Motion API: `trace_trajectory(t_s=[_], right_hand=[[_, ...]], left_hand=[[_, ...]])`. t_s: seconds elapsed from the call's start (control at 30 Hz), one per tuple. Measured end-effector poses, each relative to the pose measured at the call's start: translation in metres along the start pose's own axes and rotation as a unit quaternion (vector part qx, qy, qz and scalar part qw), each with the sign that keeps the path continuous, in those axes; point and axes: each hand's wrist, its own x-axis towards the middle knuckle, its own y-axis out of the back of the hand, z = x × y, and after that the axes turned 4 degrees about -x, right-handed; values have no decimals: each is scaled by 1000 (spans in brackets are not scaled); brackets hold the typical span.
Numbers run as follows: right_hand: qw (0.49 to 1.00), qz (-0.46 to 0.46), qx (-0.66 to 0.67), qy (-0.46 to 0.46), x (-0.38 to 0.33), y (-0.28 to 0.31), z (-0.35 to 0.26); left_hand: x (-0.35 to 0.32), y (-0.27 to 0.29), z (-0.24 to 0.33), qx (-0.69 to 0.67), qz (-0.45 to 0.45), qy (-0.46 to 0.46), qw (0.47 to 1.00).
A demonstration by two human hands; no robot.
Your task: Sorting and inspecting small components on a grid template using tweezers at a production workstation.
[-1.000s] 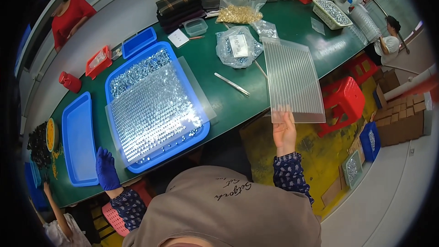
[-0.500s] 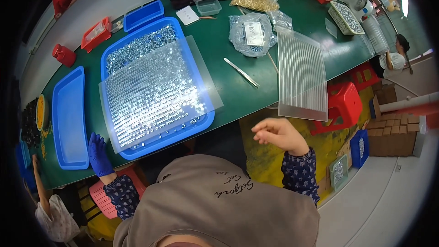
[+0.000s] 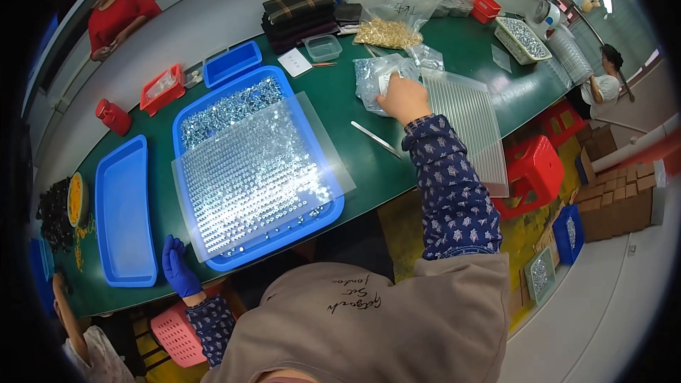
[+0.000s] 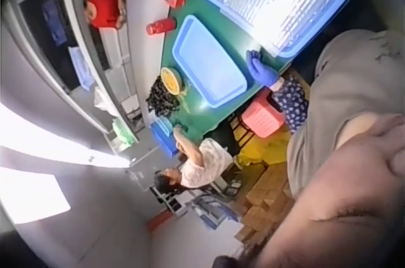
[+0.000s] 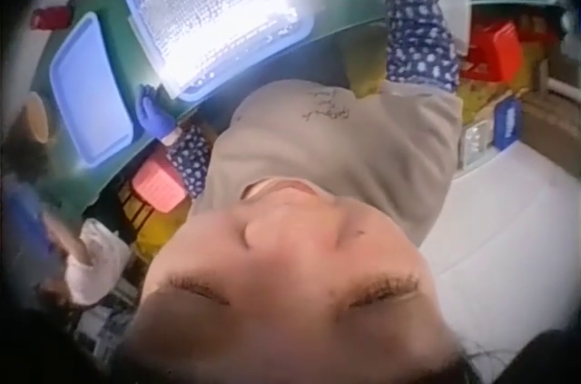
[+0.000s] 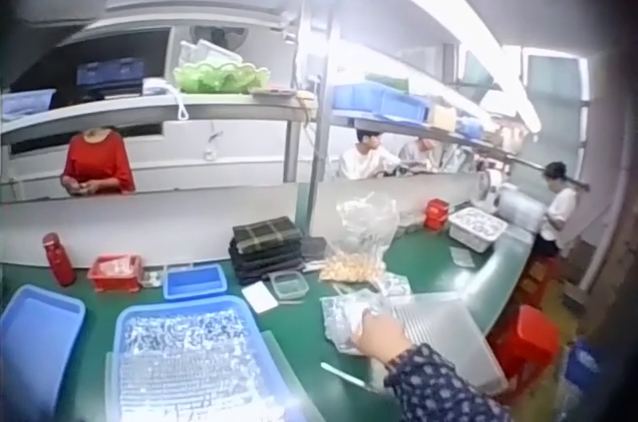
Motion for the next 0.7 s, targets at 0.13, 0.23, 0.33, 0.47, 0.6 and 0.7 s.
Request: trace_trajectory(t_s=[0.13,0.23,0.33,0.47,0.6,0.7], right_hand=[[999,-35,13,-3,3,2,-1],[1000,-1,9,1,3,-9,1],[998,67,7,11,1,-18,3],[985,155,-61,48,-10,-20,-5],[977,184,-76,75,-14,-10,-8],[975,189,-90,79,-24,16,-5]], left_hand=[[0,-6,2,35,-8,-3,999],[-2,-6,1,43,-5,-7,999],[-2,-2,1,23,-12,-3,1000],[-2,-5,5,28,-10,-5,1000],[-2,-6,4,37,-10,-4,999],[-1,-9,7,39,-4,-6,999]])
